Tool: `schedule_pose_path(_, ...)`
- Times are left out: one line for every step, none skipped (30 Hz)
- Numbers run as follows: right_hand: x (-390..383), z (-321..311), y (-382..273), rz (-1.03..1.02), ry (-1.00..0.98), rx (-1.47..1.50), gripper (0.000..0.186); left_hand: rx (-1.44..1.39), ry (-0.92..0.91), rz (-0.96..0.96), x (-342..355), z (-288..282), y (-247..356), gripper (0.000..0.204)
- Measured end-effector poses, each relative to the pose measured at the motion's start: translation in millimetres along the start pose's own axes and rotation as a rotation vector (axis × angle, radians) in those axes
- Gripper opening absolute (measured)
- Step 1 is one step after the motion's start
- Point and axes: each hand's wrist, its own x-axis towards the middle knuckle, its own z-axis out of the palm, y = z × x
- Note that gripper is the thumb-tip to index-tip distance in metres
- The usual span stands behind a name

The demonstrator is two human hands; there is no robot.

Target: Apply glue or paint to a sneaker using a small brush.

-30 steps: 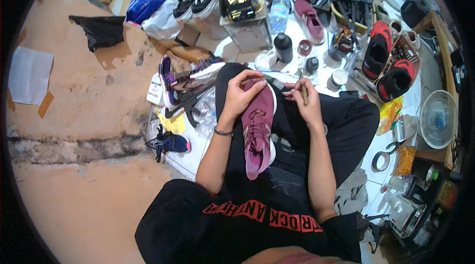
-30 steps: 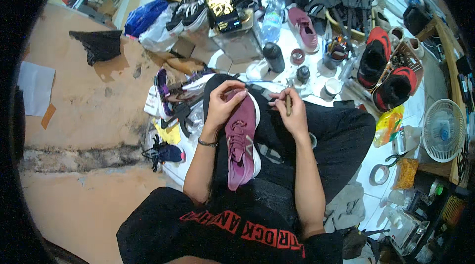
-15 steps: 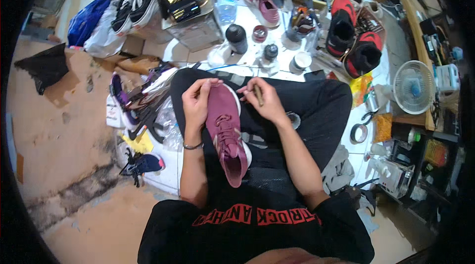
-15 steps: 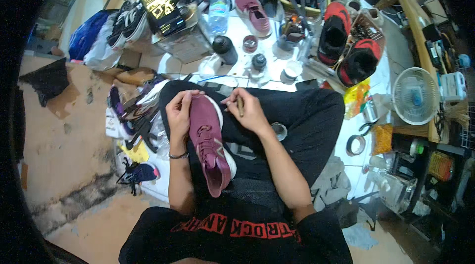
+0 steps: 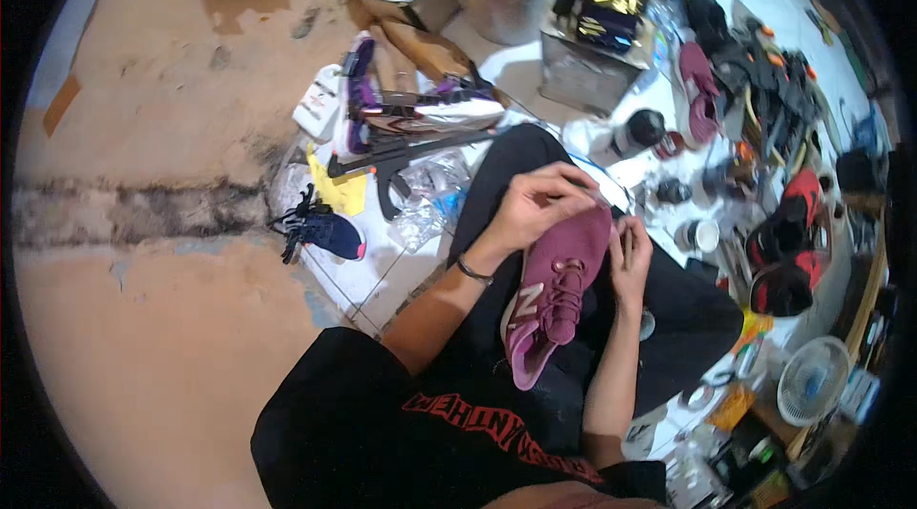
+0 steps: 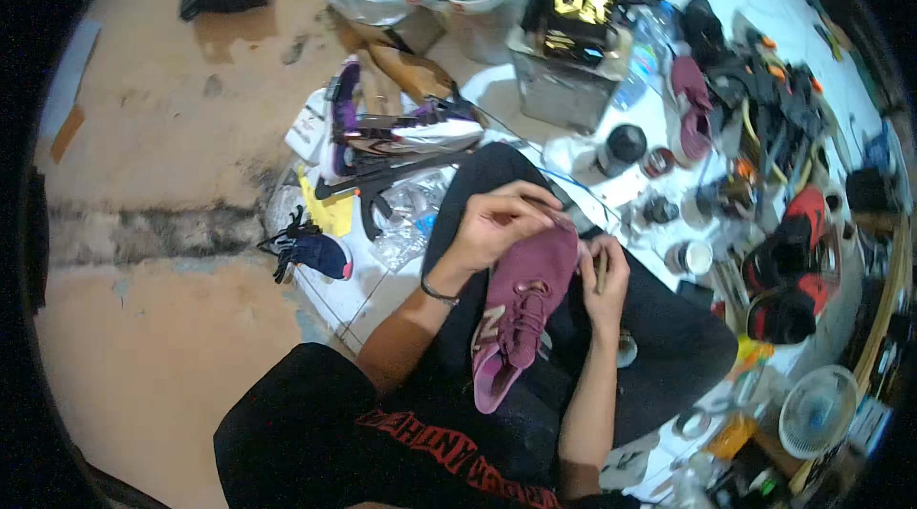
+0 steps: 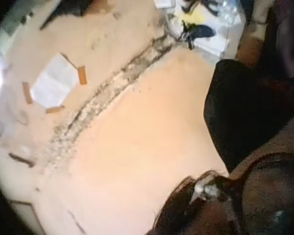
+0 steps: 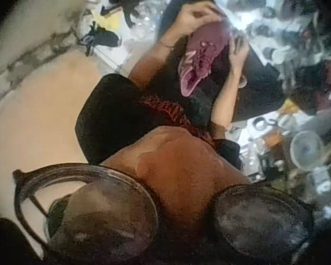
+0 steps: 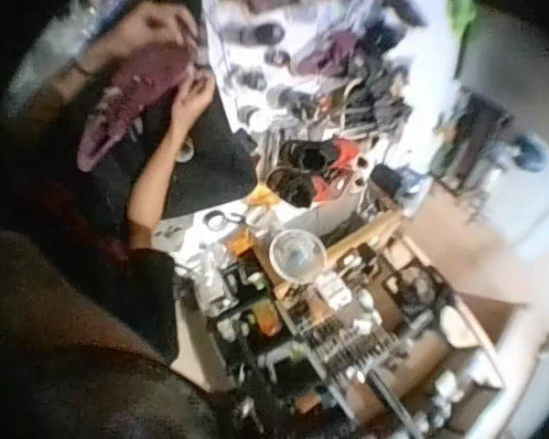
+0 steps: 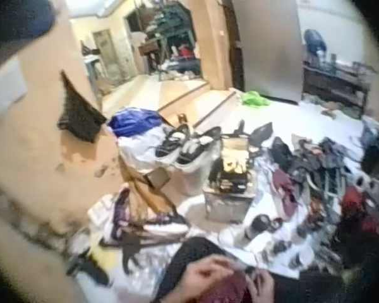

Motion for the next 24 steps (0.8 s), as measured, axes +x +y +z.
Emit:
schedule_pose_path(0, -1, -2, 0.085, 0.040, -0.068, 0.010, 0.023, -0.032, -0.028, -2, 1, 0, 0.007)
schedule_pose_path(1, 4, -3, -0.079, 0.099, -0.071, 0.017, 0.079, -0.037, 0.016, -2, 0, -1, 0.005)
schedule_pose_path(1, 2, -7, 0.005, 0.018, 0.044, 0.026, 0.146, -0.012, 0.015, -4, -2, 0, 0.004)
schedule_pose_path(-4, 5, -8, 0.055, 0.033, 0.091, 0.030, 0.165, 0.026, 0.083, -6, -2, -5, 0.003)
schedule_pose_path(-9, 0, -9, 0.092, -0.036, 0.030, 0.031, 0.174, 0.034, 0.037, -10, -4, -8, 0.003)
schedule_pose_path(-13, 8, -9, -0.052, 0.017, 0.106, 0.030, -0.081, -0.037, 0.143, -7, -2, -17, 0.004)
schedule_pose_path(-12, 14, -10, -0.099, 0.002, 0.214, 0.030, -0.259, -0.055, 0.051, -11, -4, -19, 0.008)
schedule_pose_path(-19, 11, -13, -0.106, -0.028, 0.136, 0.032, -0.258, -0.042, 0.081, -9, -6, -23, 0.012)
schedule_pose_path(-21, 10, -17, 0.010, -0.112, 0.217, 0.035, -0.218, -0.023, 0.124, -9, -9, -24, 0.016)
schedule_pose_path(-25, 12, -22, 0.036, -0.129, 0.281, 0.036, -0.243, 0.016, 0.093, -10, -11, -26, 0.018)
schedule_pose_path(-25, 14, -27, 0.000, -0.154, 0.383, 0.038, -0.254, 0.060, 0.095, -11, -14, -26, 0.020)
schedule_pose_path(-27, 15, -33, -0.034, -0.181, 0.360, 0.041, -0.260, 0.093, 0.069, -11, -16, -25, 0.022)
schedule_pose_path(-28, 19, -39, -0.077, -0.202, 0.399, 0.039, -0.277, 0.065, 0.172, -12, -15, -25, 0.022)
schedule_pose_path(-31, 18, -48, -0.042, -0.227, 0.289, 0.038, -0.275, 0.159, 0.052, -13, -14, -21, 0.027)
schedule_pose_path(-33, 22, -56, -0.023, -0.239, 0.287, 0.037, -0.151, 0.197, 0.035, -20, -12, -14, 0.031)
schedule_pose_path(-36, 26, -64, 0.039, -0.198, 0.316, 0.039, -0.113, 0.236, 0.031, -18, -7, -10, 0.025)
schedule_pose_path(-38, 31, -72, 0.064, -0.129, 0.258, 0.042, -0.119, 0.187, 0.110, -19, -3, -4, 0.021)
schedule_pose_path(-42, 34, -79, 0.061, -0.122, 0.248, 0.043, -0.040, 0.096, 0.194, -19, 0, 3, 0.018)
schedule_pose_path(-45, 32, -85, 0.119, -0.086, 0.207, 0.043, -0.038, 0.094, 0.198, -18, 9, 5, 0.018)
schedule_pose_path(-46, 36, -88, 0.078, -0.018, 0.165, 0.045, 0.021, 0.036, 0.161, -21, 10, 12, 0.026)
schedule_pose_path(-49, 34, -91, 0.097, -0.018, 0.106, 0.047, 0.105, -0.046, 0.079, -22, 13, 17, 0.035)
schedule_pose_path(-48, 29, -92, -0.010, -0.040, 0.031, 0.046, 0.278, -0.077, -0.037, -23, 9, 25, 0.048)
schedule_pose_path(-47, 25, -92, -0.071, -0.046, -0.038, 0.045, 0.240, -0.055, -0.091, -22, 10, 27, 0.045)
schedule_pose_path(-49, 16, -93, -0.079, -0.105, 0.159, 0.038, 0.224, -0.074, -0.103, -24, 10, 30, 0.045)
